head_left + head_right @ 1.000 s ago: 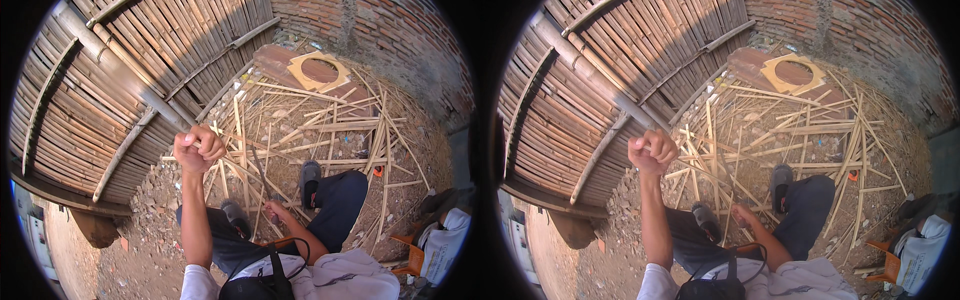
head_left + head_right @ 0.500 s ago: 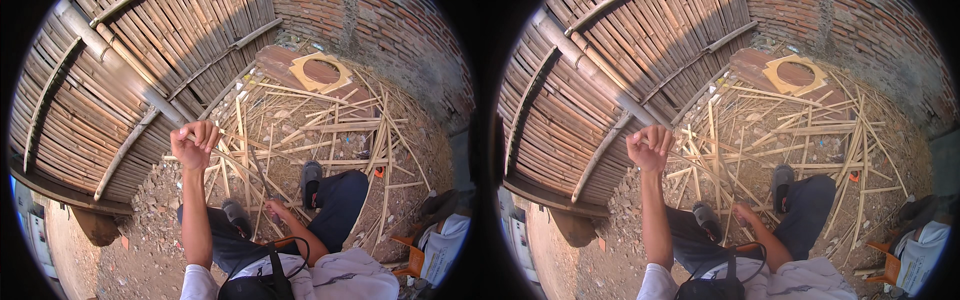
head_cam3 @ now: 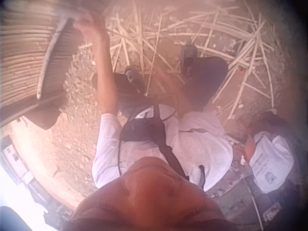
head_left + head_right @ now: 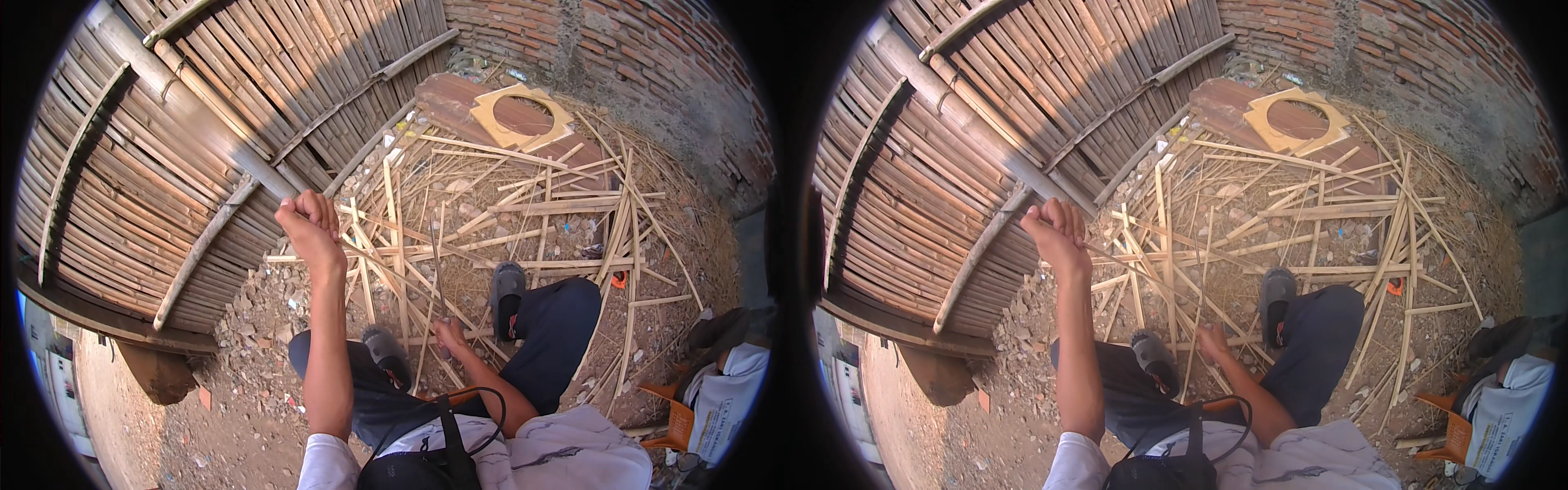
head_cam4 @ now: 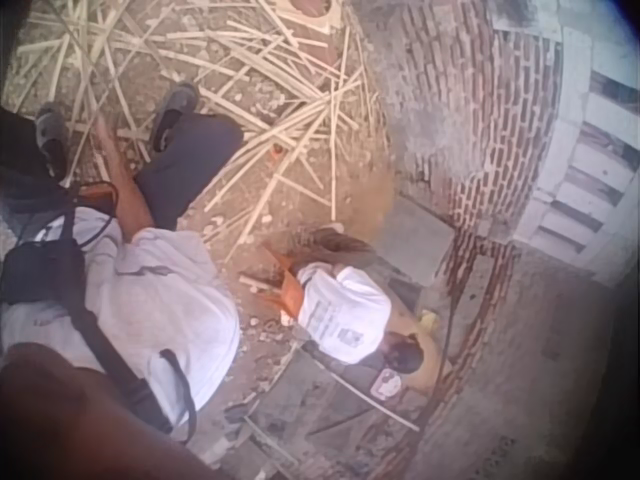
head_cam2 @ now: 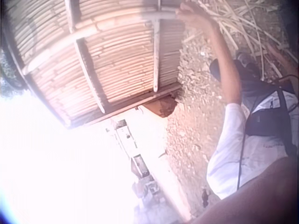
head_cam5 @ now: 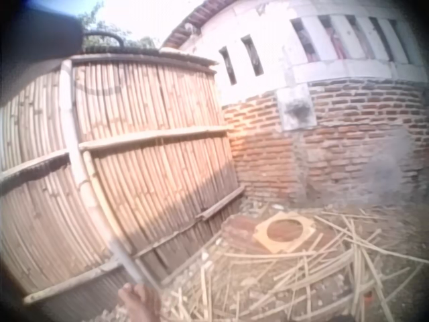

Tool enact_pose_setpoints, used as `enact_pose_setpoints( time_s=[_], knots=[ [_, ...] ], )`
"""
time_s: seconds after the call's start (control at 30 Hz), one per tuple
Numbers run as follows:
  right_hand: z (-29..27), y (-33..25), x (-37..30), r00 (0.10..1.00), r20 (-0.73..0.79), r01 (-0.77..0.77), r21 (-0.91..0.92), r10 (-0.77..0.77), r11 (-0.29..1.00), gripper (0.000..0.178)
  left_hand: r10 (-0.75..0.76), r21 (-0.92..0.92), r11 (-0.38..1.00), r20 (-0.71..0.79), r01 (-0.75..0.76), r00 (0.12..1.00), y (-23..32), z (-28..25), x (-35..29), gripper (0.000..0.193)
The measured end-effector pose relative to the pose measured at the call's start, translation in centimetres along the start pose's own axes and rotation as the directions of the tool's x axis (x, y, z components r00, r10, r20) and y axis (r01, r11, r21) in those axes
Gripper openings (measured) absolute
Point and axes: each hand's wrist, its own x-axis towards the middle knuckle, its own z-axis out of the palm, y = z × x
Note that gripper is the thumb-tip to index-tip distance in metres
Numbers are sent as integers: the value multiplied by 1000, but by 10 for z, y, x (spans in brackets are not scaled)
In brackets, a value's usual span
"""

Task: The person sits on the ground and uses a large knife to split long bamboo strips into thinner slats. They hold the bamboo with one hand and strike it with the knife to separate the layers, repeating the process for multiple pieces.

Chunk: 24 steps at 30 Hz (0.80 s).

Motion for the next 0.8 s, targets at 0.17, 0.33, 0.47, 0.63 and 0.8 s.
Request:
enact_pose_setpoints(
  time_s=[0.17, 0.33, 0.47, 0.63, 0.8],
  knots=[
    [5, -3, -5, 1000, 9, -17, 16, 16, 1000, 16, 79, 48, 996, -4, -78, 997, -3, 5, -11, 53],
    [-35, 47, -5, 952, -31, -306, -171, 305, 937, 18, 79, 56, 995, -6, -78, 997, -4, 16, -19, 52],
    [-11, 26, 1, 987, 0, -162, -33, 162, 986, 18, 162, 130, 980, -72, -152, 984, -6, 11, -20, 51],
    [12, 2, -7, 996, 76, 54, 22, -55, 998, 19, 197, 223, 960, -101, -170, 975, -3, 11, -22, 52],
    [-38, 59, 1, 938, 35, -346, 4, 345, 938, 21, 217, 203, 960, -100, -194, 971, -5, 15, -20, 52]
  ],
)
